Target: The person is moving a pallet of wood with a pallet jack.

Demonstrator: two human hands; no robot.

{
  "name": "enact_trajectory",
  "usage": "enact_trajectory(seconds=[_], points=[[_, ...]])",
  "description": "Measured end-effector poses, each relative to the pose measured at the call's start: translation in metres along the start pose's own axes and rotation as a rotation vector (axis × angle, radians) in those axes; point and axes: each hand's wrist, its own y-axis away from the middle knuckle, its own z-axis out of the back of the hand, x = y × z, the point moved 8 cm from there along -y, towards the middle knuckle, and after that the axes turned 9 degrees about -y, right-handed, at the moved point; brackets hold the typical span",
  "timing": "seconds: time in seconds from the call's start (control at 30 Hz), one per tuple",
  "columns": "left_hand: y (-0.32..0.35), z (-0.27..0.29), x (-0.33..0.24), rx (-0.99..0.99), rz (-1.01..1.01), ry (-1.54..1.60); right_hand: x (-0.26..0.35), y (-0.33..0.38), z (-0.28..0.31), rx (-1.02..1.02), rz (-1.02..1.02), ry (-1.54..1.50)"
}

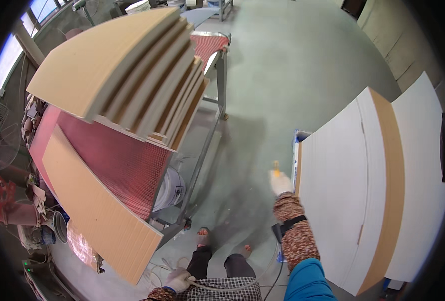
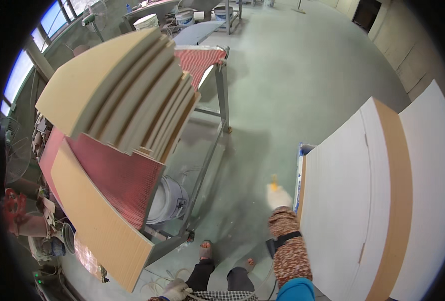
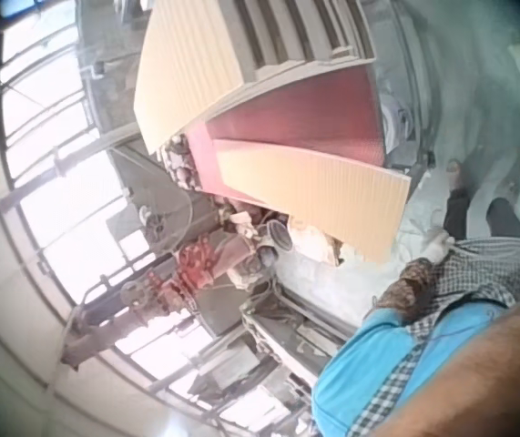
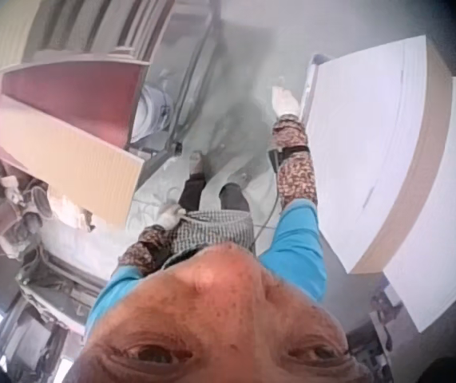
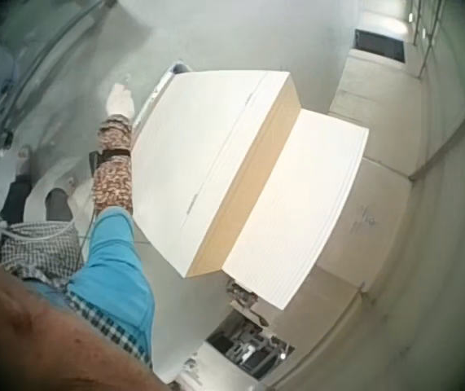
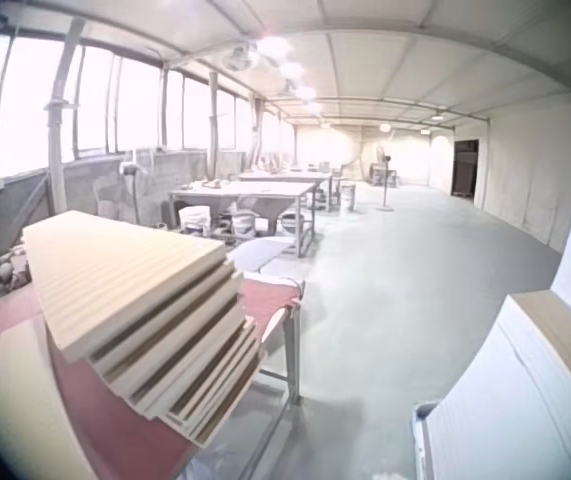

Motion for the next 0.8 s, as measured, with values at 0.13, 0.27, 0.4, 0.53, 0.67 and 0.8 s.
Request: enact_trajectory(seconds=[0.13, 0.27, 0.4, 0.53, 0.67, 0.8], points=[[-0.007, 0.003, 0.020, 0.263, 0.022, -0.090, -0.056, -0.021, 0.121, -0.194, -0.181, -0.139], [-0.013, 0.008, 0.023, 0.376, -0.025, -0.117, -0.053, -0.004, 0.128, -0.160, -0.224, -0.166], [-0.022, 0.058, -0.027, 0.509, -0.076, -0.243, -0.086, 0.026, 0.029, 0.047, -0.099, 0.074], [-0.057, -0.034, 0.028, -0.129, 0.222, 0.152, -0.213, 0.093, -0.080, 0.255, -0.088, 0.214], [-0.043, 0.070, -0.044, 0.286, 0.109, -0.205, -0.150, 0.203, -0.114, 0.728, 0.038, 0.566], [-0.035, 0.091, -0.063, 0.149, 0.186, -0.071, -0.135, 0.217, -0.126, 0.786, 0.339, 0.702]])
